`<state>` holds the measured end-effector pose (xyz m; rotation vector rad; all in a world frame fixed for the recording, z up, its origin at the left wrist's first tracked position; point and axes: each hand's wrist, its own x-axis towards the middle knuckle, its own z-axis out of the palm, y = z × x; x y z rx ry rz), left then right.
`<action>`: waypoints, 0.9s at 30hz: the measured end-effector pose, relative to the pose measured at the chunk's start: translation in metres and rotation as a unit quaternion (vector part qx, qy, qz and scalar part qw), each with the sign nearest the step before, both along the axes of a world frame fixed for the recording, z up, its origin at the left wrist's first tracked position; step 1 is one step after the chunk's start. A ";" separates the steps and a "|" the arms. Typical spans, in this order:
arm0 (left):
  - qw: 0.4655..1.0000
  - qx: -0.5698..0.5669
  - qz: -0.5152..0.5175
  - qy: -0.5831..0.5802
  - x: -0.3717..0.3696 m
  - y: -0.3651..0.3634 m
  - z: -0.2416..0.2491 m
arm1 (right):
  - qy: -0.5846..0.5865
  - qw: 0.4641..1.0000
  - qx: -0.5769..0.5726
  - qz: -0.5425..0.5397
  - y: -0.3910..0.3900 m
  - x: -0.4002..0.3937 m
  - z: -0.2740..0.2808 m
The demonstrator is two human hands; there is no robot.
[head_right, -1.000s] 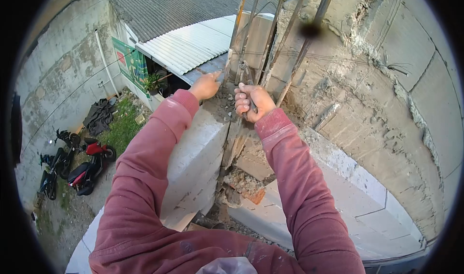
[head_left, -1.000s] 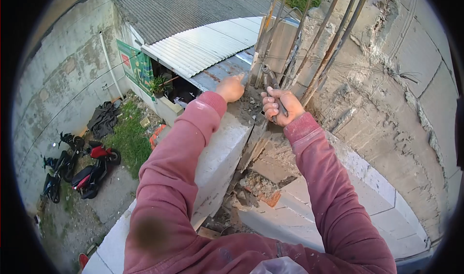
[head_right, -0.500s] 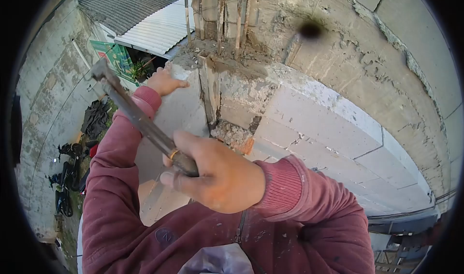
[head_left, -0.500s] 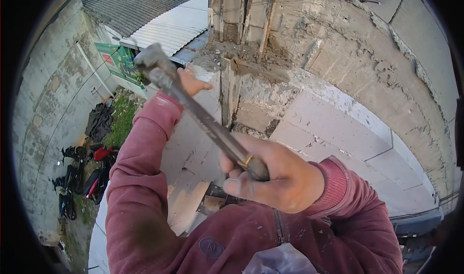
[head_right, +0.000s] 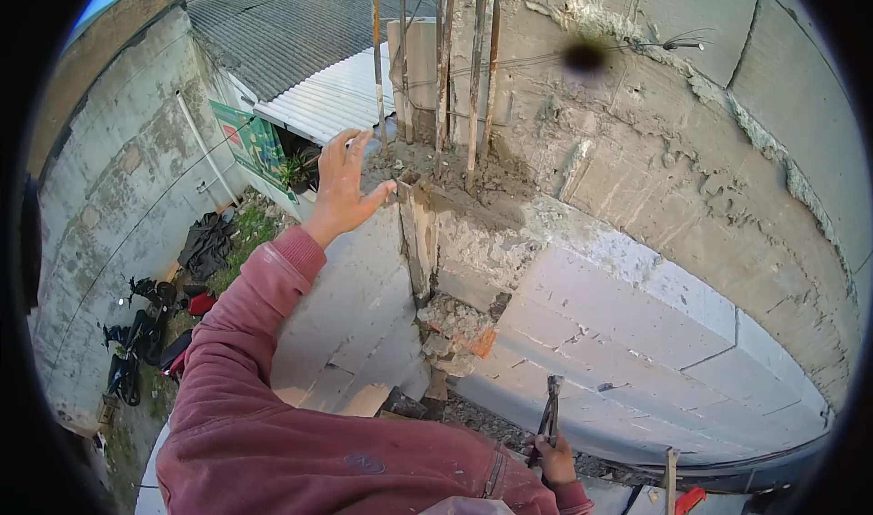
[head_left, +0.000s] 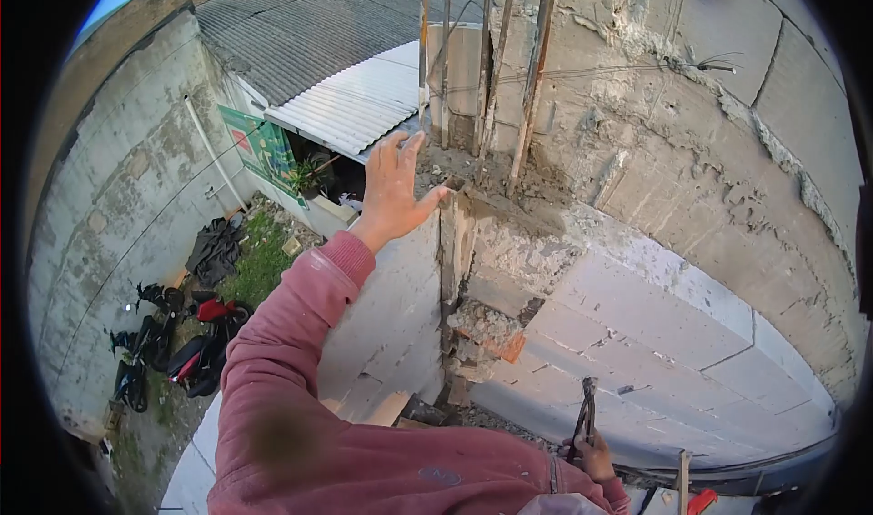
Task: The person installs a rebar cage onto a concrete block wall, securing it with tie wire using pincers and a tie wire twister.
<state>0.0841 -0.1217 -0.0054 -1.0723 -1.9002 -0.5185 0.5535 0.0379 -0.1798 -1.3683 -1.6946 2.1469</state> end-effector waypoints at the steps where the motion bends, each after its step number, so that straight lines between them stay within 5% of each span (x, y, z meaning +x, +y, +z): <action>1: 0.996 0.017 -0.084 -0.019 -0.004 0.015 0.018 | -0.012 0.999 0.030 0.023 -0.003 0.008 -0.021; 4: 0.961 0.065 -0.237 -0.124 -0.042 0.068 0.081 | -0.067 0.983 0.143 0.089 -0.003 0.017 -0.051; 6: 0.945 0.185 -0.220 -0.155 -0.081 0.105 0.113 | -0.121 0.956 0.232 0.130 -0.014 0.013 -0.045; 8: 0.956 0.220 -0.162 -0.109 -0.121 0.137 0.130 | -0.089 0.978 0.179 0.058 -0.018 0.023 -0.069; 14: 0.976 0.100 -0.022 -0.193 -0.125 0.149 0.153 | -0.135 0.977 0.163 0.034 -0.027 0.032 -0.082; 18: 0.990 0.058 0.028 -0.123 -0.139 0.153 0.154 | -0.139 0.977 0.159 0.023 -0.034 0.034 -0.084; 22: 0.996 0.065 0.006 -0.056 -0.137 0.152 0.144 | -0.134 0.980 0.149 0.008 -0.032 0.033 -0.094; 27: 0.985 0.085 -0.096 -0.118 -0.136 0.145 0.132 | -0.188 0.958 0.193 0.099 -0.016 0.029 -0.109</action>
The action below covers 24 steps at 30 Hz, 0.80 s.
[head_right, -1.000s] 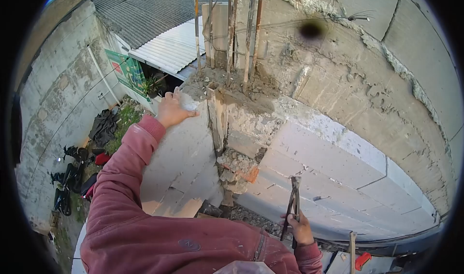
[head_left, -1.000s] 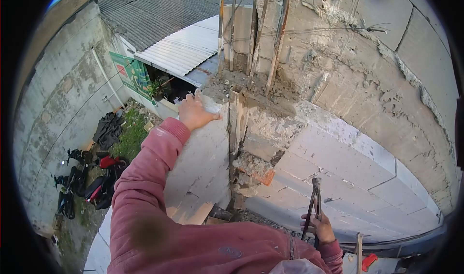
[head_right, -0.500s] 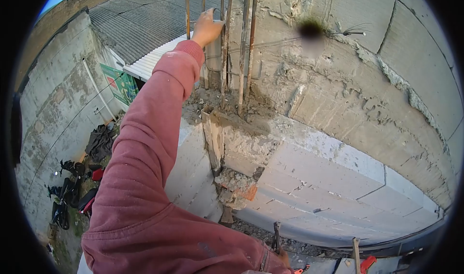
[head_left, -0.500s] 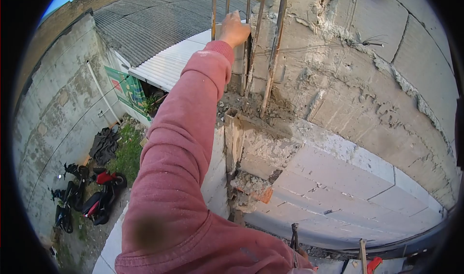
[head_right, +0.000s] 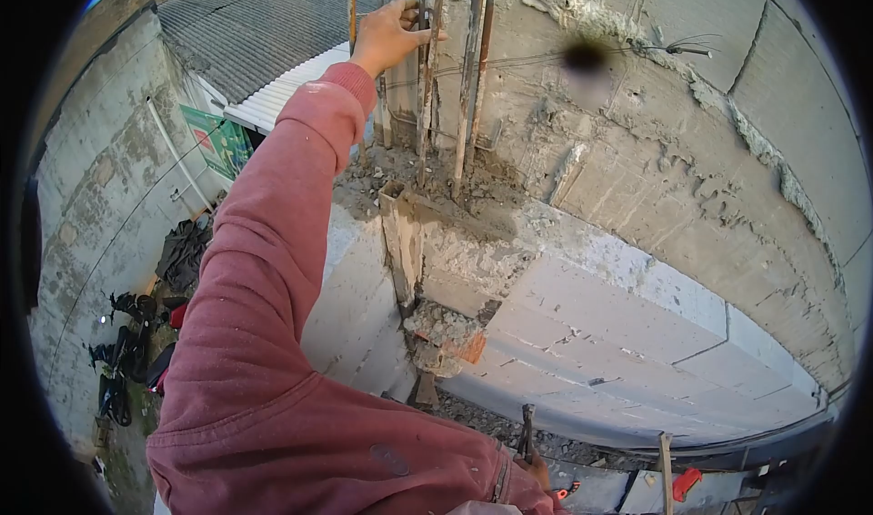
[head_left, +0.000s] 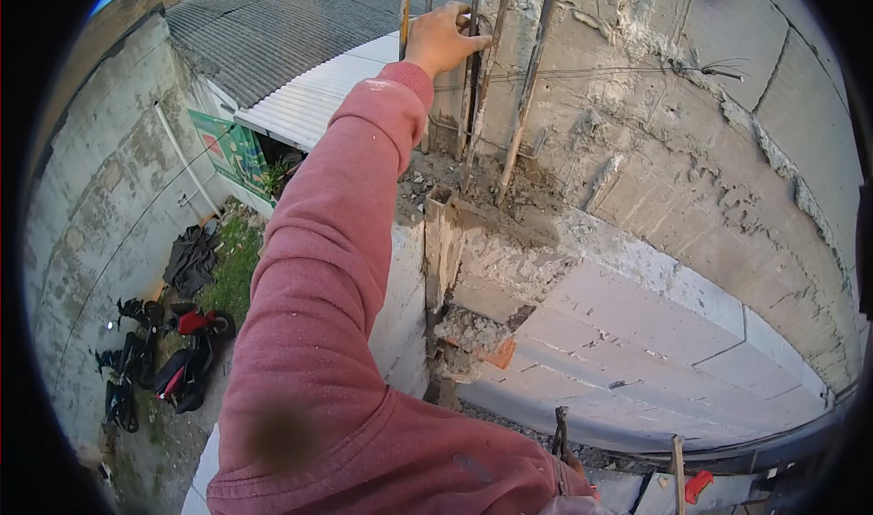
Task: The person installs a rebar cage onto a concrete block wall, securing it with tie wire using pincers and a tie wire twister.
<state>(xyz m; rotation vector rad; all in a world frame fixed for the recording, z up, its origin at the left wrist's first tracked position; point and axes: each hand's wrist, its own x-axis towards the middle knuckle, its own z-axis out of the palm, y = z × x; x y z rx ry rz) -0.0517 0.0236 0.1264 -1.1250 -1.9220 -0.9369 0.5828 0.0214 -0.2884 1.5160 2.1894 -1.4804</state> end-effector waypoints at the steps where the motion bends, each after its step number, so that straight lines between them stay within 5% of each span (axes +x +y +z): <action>1: 1.000 0.017 0.002 -0.009 -0.001 0.004 -0.005 | -0.004 1.000 0.009 0.020 0.002 0.001 -0.006; 8: 0.993 -0.091 0.059 0.054 -0.006 0.002 0.008 | 0.011 1.000 -0.003 0.023 0.004 -0.016 -0.006; 11: 0.993 -0.054 -0.053 0.088 0.004 -0.032 0.019 | 0.053 0.998 0.030 0.021 0.006 -0.021 0.004; 13: 0.967 0.158 -0.066 0.187 0.005 -0.064 0.019 | 0.076 0.996 0.042 0.016 0.002 -0.043 0.056; 15: 0.962 0.268 -0.002 0.053 -0.027 -0.076 0.005 | 0.093 0.988 0.111 0.050 0.013 -0.056 0.083; 18: 0.903 0.242 -0.215 -0.283 -0.067 -0.063 -0.022 | 0.160 0.924 0.324 0.122 0.050 -0.094 0.144; 21: 0.794 0.225 -0.369 -0.428 -0.075 -0.041 -0.031 | 0.185 0.854 0.470 0.127 0.085 -0.147 0.221; 24: 0.710 0.274 -0.476 -0.441 -0.083 -0.037 -0.013 | 0.159 0.801 0.555 0.158 0.134 -0.196 0.260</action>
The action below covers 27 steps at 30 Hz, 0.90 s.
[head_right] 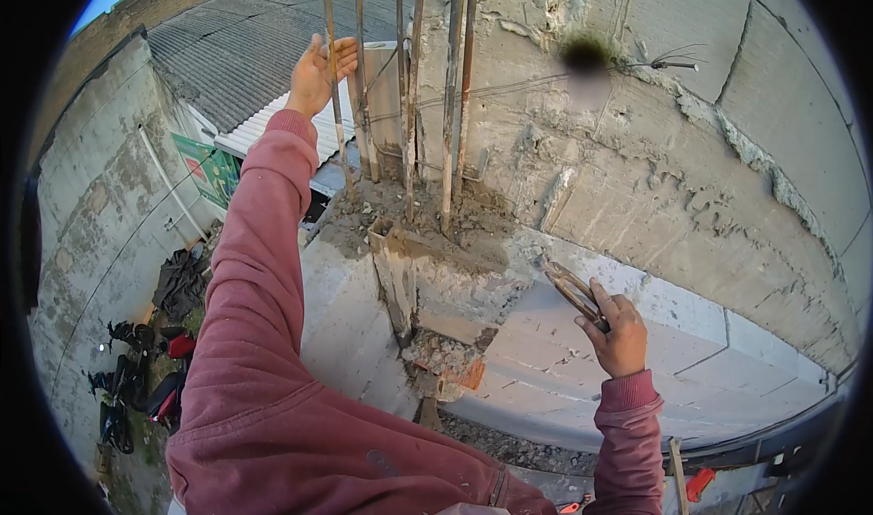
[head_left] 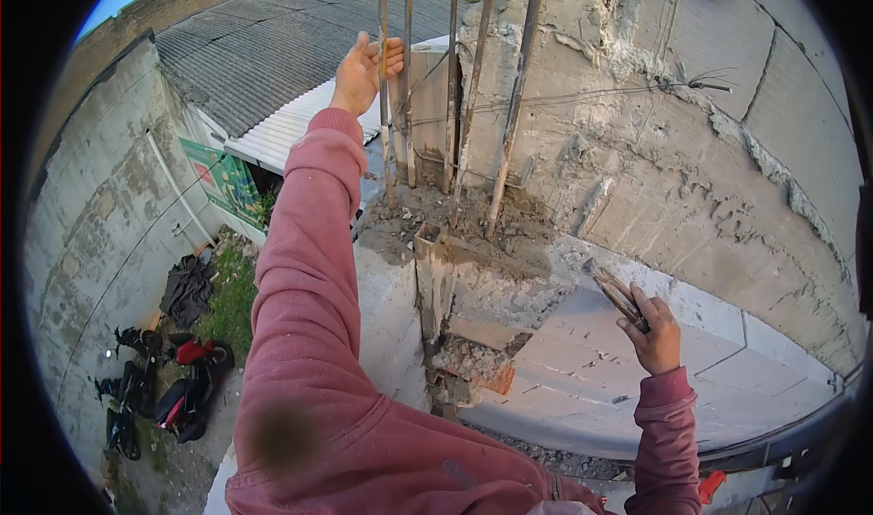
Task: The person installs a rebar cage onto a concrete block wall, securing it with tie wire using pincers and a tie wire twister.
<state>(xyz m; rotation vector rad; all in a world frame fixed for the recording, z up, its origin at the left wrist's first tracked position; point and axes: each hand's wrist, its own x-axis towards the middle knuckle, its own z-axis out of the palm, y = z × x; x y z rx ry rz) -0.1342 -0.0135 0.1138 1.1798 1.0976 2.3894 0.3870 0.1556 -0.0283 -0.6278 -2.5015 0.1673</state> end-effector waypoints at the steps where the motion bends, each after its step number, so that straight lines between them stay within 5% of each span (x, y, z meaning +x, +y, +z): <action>1: 0.999 0.041 -0.028 -0.012 0.001 0.000 0.012 | -0.016 0.999 0.043 0.007 0.018 -0.016 0.006; 6: 0.992 -0.076 0.004 0.104 -0.004 0.021 0.023 | 0.001 0.993 0.106 0.057 0.059 -0.077 0.003; 14: 0.989 0.036 -0.063 0.129 -0.008 0.024 0.011 | 0.078 0.985 0.153 0.023 0.056 -0.090 -0.021; 17: 0.908 0.065 0.328 0.252 -0.022 0.019 0.007 | 0.084 0.985 0.151 0.007 0.057 -0.089 -0.022; 20: 0.649 0.162 0.595 0.446 0.058 -0.011 0.018 | 0.077 0.988 0.130 -0.004 0.058 -0.091 -0.023; 23: 0.761 -0.061 0.453 0.460 0.078 0.033 -0.016 | 0.063 0.989 0.129 -0.013 0.055 -0.090 -0.025; 27: 0.694 -0.145 0.517 0.479 0.062 0.052 -0.027 | 0.078 0.990 0.119 -0.017 0.058 -0.089 -0.025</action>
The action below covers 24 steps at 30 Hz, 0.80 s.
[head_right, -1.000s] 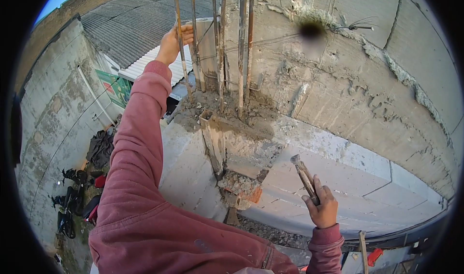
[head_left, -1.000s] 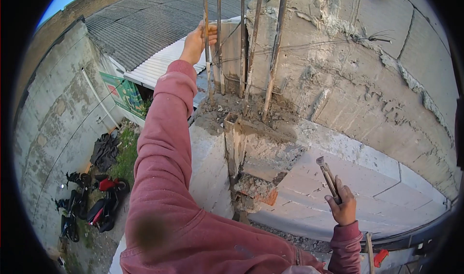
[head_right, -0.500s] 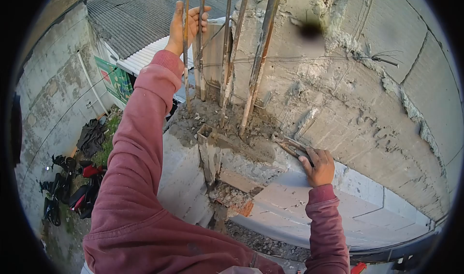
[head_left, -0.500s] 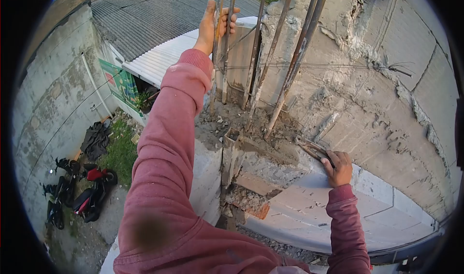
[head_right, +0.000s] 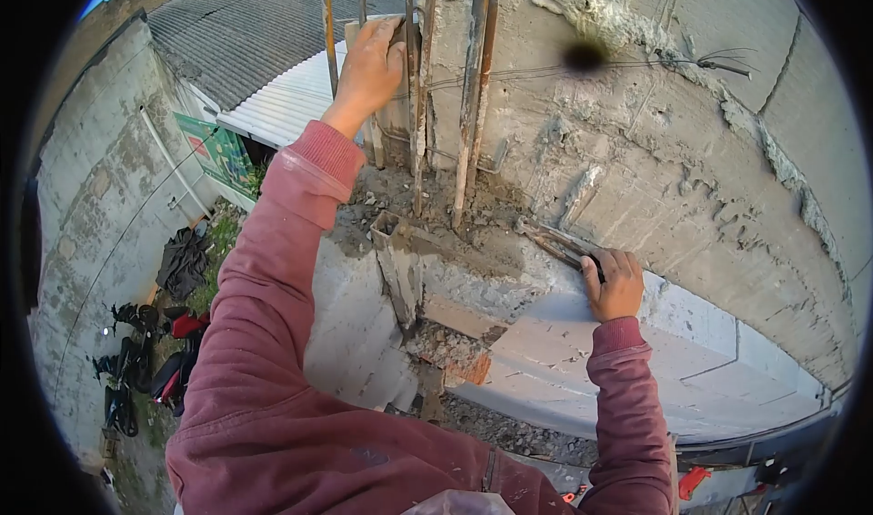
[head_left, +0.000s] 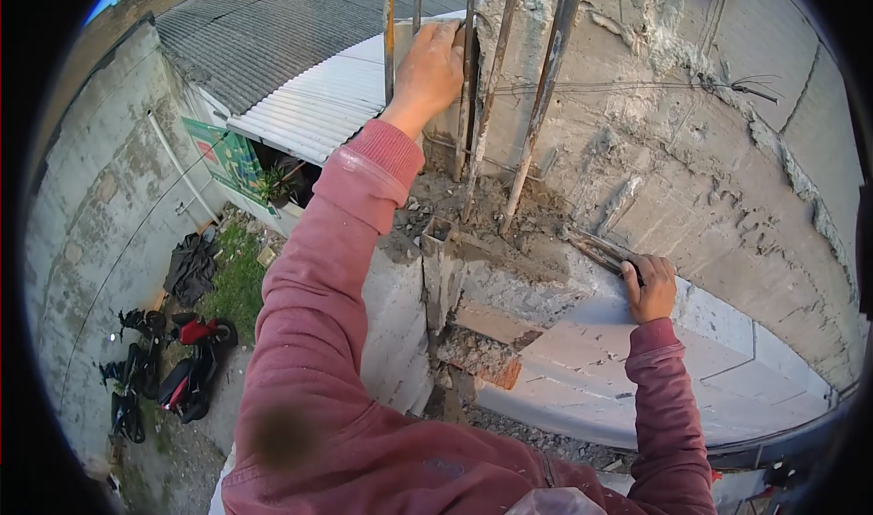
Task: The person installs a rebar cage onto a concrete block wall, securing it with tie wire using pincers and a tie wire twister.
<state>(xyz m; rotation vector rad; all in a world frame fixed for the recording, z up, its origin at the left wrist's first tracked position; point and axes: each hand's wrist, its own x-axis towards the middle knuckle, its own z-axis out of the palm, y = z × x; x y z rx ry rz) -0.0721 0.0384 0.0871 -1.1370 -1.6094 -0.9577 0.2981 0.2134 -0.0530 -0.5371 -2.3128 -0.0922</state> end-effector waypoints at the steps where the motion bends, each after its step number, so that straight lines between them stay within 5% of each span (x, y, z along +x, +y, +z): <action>1: 0.999 -0.036 -0.006 -0.019 -0.006 -0.006 0.007 | -0.002 1.000 -0.008 0.000 -0.002 0.001 -0.001; 3: 0.998 -0.063 0.003 -0.026 -0.009 -0.009 0.019 | -0.008 1.000 -0.015 0.002 -0.001 0.002 0.003; 6: 0.981 -0.112 0.152 0.051 0.006 -0.008 0.029 | -0.005 1.000 -0.027 0.004 -0.002 0.003 0.005; 11: 0.907 0.126 0.301 0.267 0.019 -0.008 0.061 | 0.013 0.999 -0.034 0.016 0.004 0.006 0.003; 13: 0.935 -0.032 0.316 0.157 -0.007 -0.005 0.068 | 0.015 0.999 -0.040 0.016 0.007 0.007 0.001; 19: 0.955 -0.018 0.269 0.128 -0.007 0.013 0.075 | 0.026 0.999 -0.029 0.015 0.009 0.007 0.001; 21: 0.989 -0.112 0.080 0.058 0.013 -0.011 0.080 | 0.025 0.999 -0.025 0.010 0.010 0.006 -0.001; 24: 0.955 0.051 0.037 0.291 0.035 -0.065 0.080 | 0.008 1.000 -0.009 -0.005 0.005 0.005 0.002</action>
